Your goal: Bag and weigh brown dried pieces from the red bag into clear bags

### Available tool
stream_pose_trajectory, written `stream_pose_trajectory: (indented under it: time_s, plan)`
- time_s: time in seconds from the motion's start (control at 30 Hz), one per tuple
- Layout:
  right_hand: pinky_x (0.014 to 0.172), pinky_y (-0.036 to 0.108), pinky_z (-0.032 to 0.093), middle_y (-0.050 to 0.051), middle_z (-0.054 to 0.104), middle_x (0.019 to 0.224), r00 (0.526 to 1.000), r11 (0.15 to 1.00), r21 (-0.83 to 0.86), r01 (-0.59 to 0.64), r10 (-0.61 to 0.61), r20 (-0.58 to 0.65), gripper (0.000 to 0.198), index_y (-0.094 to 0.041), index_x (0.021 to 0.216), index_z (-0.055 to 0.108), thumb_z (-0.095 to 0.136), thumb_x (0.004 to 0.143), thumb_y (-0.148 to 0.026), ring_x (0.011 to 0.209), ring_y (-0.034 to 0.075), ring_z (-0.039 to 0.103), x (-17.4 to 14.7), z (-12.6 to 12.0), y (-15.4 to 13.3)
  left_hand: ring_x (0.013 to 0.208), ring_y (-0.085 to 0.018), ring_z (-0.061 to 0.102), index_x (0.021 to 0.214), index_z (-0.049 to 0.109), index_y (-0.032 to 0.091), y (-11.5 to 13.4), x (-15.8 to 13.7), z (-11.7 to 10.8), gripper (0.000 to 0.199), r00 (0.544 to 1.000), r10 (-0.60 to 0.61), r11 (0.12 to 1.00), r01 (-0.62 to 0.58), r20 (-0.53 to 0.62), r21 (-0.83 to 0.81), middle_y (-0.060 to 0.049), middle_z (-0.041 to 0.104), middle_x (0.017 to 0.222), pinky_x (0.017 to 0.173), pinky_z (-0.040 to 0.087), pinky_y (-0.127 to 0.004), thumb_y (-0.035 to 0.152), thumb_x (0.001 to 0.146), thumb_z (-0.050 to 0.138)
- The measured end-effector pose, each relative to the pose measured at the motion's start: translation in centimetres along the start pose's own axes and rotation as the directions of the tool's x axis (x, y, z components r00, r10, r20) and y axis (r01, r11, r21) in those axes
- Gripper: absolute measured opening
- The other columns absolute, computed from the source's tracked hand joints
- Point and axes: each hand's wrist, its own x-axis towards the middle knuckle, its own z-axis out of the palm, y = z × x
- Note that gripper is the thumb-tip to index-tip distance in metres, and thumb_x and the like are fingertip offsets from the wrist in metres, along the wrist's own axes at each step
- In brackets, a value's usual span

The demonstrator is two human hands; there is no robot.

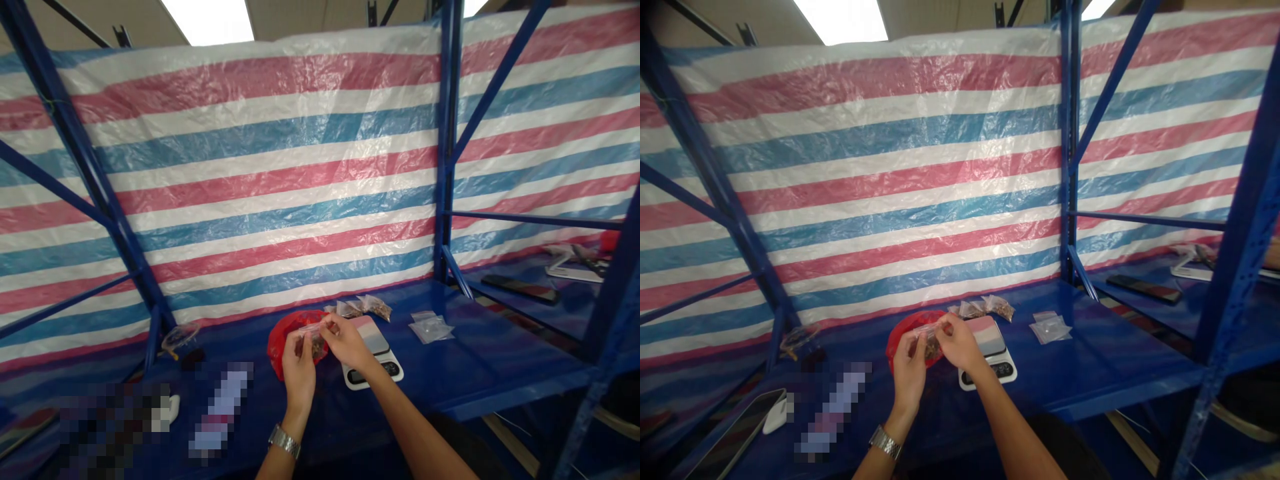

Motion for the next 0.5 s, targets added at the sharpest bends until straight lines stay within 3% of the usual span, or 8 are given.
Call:
stream_pose_trajectory:
  time_s: [0.5]
  plan:
    - [0.072,0.031,0.049,0.002,0.07,0.079,0.999,1.0,0.005,0.003,-0.003,0.052,0.02,-0.021,0.088,0.069,0.06,0.092,-0.038,0.073,0.019,0.063,0.1,-1.2,-1.1,0.083,-0.023,0.07,0.089,0.071,0.018,1.2,0.1,0.2,0.052,0.999,-0.042,0.999,0.042,0.021,0.03,-0.007,0.074,0.088,0.08,0.058,-0.034,0.07,0.085,0.066]
